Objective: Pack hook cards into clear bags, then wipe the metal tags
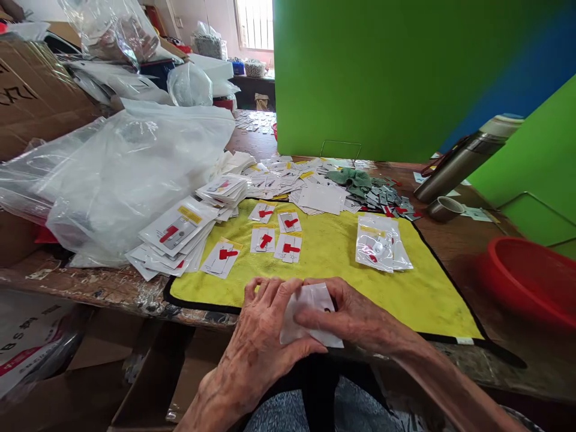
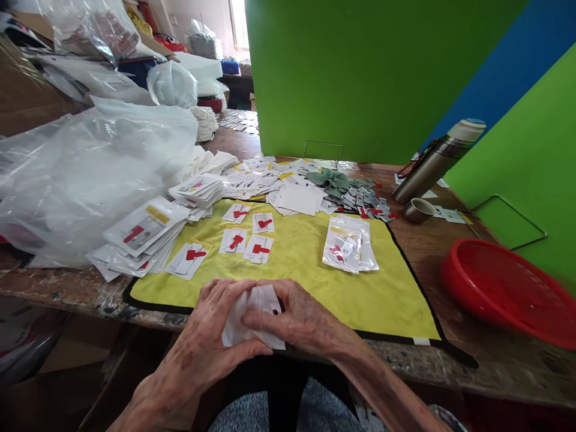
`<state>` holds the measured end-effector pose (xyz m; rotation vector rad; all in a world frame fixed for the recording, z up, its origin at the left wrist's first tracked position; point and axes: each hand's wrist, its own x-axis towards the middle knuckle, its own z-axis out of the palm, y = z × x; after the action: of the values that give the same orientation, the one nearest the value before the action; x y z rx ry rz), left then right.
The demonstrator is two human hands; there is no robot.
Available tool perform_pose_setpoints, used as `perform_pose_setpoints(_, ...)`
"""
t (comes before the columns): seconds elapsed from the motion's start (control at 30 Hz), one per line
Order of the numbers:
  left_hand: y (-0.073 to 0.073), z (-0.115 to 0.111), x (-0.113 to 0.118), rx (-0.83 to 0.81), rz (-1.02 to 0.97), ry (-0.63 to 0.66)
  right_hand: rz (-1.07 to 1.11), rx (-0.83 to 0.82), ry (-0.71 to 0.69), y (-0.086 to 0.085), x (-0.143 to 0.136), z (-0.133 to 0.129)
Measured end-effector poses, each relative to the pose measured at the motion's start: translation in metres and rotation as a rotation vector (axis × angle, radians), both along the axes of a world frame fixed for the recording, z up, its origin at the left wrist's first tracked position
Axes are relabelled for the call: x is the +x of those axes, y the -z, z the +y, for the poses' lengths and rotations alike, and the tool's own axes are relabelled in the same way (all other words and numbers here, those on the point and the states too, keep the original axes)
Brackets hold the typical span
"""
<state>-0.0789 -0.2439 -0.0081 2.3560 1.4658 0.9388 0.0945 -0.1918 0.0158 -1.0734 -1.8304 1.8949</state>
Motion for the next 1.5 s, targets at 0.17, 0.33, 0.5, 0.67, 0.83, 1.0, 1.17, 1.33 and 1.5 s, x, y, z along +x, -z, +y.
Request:
perform_pose_setpoints(0.17,0.006,0.001,0.005,0.024,-0.017,-0.044,-0.079,0.024,-0.067,0.004,0.003,0.000)
perform_pose_setpoints(0.33,0.007,0.002,0.007,0.131,0.036,-0.029,0.004,-0.012,-0.012,0.008,0.001,0.001)
perform_pose_setpoints(0.5,0.017,0.000,0.006,0.104,0.036,-0.041,-0.061,0.016,-0.017,0.017,-0.001,0.000)
perform_pose_setpoints(0.67,0.016,0.000,0.002,0.003,-0.040,-0.024,-0.016,0.072,-0.018,0.017,0.000,0.005)
perform_pose_setpoints(0.83,0.007,0.009,-0.009,-0.118,-0.275,-0.196,-0.265,0.379,0.060,0.010,0.000,0.037)
perform_pose_setpoints(1.0,-0.001,0.027,-0.015,-0.348,-0.591,-0.264,-0.657,0.913,0.059,0.015,-0.026,0.070)
perform_pose_setpoints(1.17,0.003,0.044,-0.015,-0.676,-0.966,-0.262,-0.764,0.919,0.001,0.019,-0.044,0.084)
perform_pose_setpoints(1.33,0.007,0.050,-0.014,-0.766,-1.142,-0.265,-0.813,0.852,-0.010,0.015,-0.046,0.095)
perform_pose_setpoints(1.5,0.006,0.048,-0.015,-0.792,-1.114,-0.280,-0.844,0.764,-0.016,0.007,-0.049,0.101)
